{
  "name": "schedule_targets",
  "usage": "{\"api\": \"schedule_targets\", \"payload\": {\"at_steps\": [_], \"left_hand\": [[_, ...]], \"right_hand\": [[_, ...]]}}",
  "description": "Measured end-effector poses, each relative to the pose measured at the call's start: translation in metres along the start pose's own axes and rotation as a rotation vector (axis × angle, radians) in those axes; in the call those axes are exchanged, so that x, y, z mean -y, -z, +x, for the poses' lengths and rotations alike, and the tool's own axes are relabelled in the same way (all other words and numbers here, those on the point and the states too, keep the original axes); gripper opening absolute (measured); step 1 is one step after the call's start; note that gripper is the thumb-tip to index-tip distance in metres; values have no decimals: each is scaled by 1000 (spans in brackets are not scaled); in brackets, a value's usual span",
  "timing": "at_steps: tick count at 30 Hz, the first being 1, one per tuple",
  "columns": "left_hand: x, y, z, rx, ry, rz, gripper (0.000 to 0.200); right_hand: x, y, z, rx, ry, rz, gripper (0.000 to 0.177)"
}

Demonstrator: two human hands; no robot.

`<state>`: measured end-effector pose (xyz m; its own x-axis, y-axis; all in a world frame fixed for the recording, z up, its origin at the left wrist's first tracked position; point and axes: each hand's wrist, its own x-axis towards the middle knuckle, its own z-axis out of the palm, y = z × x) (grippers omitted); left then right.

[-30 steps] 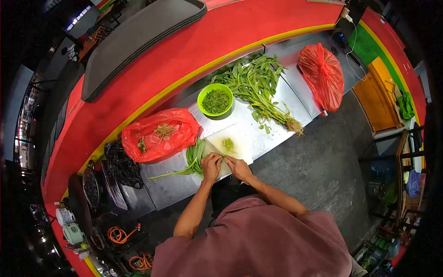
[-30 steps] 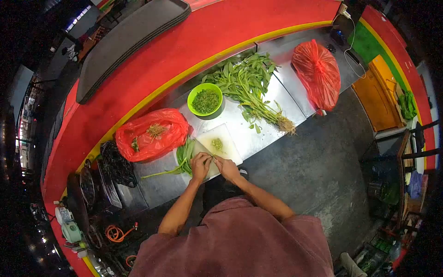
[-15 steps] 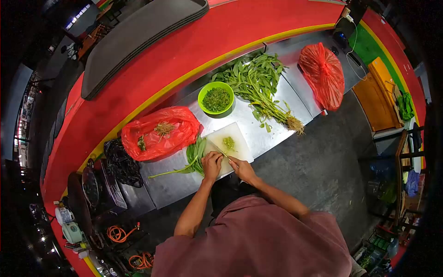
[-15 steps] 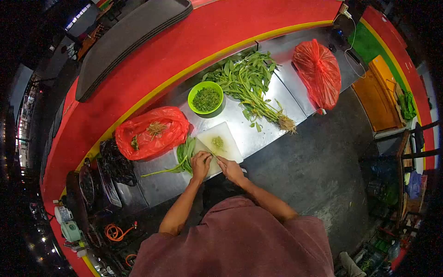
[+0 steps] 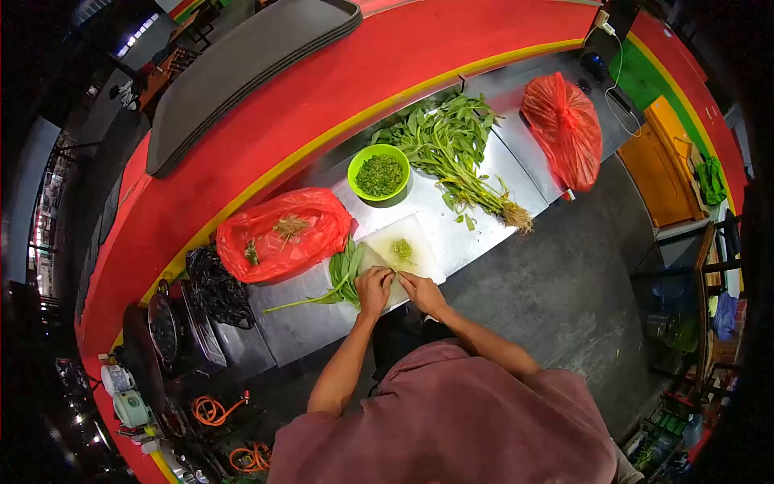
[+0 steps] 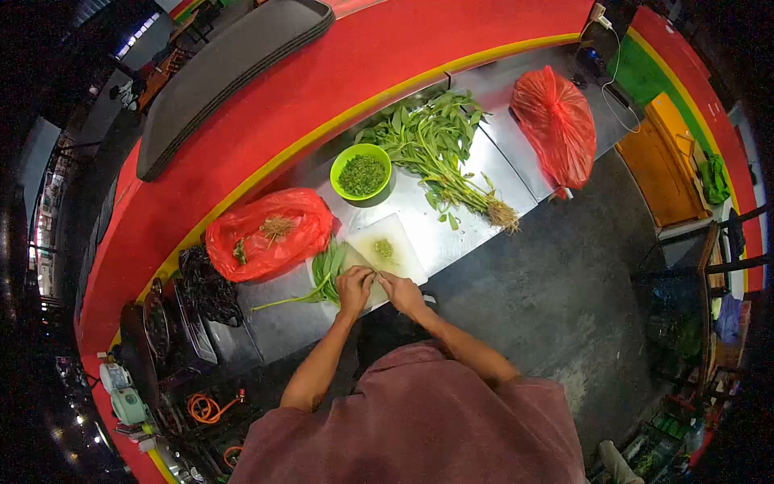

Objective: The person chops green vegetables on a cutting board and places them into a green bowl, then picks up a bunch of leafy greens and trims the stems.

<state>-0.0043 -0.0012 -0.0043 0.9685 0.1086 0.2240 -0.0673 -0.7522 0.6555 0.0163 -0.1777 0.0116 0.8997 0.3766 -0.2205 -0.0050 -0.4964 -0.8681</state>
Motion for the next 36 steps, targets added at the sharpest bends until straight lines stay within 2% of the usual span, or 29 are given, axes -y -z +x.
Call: {"api": "schedule_targets", "payload": {"at_steps": [8, 18, 27, 32, 34, 36], "left_hand": [[-1, 1, 0, -10, -33, 7, 13], [5, -2, -2, 6, -21, 18, 15], [7, -3, 2, -35, -45, 14, 12], [4, -4, 0, -50, -15, 29, 12], [9, -10, -5, 2, 67, 74, 14], [10, -10, -6, -18, 49, 64, 15]], "right_hand": [[7, 1, 1, -5, -26, -132, 38], [3, 6, -11, -8, -50, -66, 38], [3, 5, -9, 7, -46, -185, 41], [-2, -2, -3, -38, 114, -340, 38], [1, -4, 4, -23, 101, -394, 39], [0, -7, 5, -51, 107, -433, 37]]}}
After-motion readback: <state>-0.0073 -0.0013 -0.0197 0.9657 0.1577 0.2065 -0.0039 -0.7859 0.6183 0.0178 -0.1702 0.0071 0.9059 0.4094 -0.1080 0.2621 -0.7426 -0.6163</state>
